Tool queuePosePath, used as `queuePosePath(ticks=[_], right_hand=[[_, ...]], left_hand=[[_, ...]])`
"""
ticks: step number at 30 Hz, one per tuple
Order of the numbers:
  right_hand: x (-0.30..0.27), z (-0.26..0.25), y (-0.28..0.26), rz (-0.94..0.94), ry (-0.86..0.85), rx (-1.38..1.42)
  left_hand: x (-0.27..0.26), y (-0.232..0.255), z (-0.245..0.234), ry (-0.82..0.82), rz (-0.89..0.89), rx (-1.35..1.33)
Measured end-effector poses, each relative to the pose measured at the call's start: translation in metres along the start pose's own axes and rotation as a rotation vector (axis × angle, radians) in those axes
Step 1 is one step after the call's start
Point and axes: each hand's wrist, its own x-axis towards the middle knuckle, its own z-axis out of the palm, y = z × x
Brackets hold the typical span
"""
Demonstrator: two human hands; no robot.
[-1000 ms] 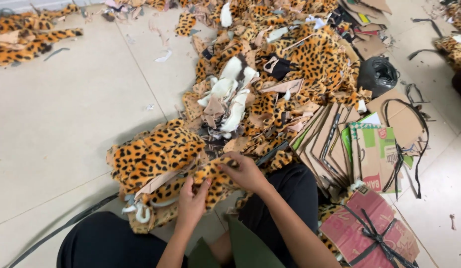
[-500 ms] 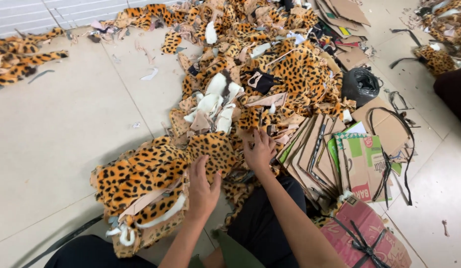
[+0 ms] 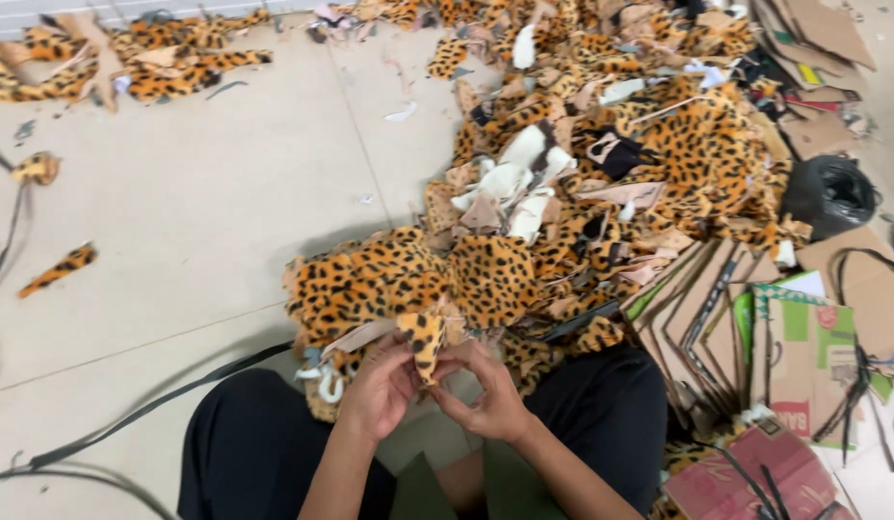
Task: Stuffing leopard-print fabric scraps into a cardboard box while sitting on the floor.
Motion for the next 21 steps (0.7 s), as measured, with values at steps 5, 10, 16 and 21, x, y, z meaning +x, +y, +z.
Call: queuePosePath(ticks=[5,10,16,21], right_hand=[[0.003,0.033,-0.005,-0.036,-0.032,-0.195],[0.004,0.056,0.002,0.08,0.044,-0.128],[0.016,0.052,0.015,0.578,-0.165,0.577],[-0.009,0.05,0.043,1.046,-0.189,1.005]], left_hand=[[-0.03,0.002,-0.02,0.083,0.036,-0.094],[-0.04,0.009,-0.031,-0.042,0.084,-0.182],[-0.04,0.016,-0.037,-0.051,0.118,-0.155],[-0.073,0.046,-0.014,-0.224,0.159,-0.027]])
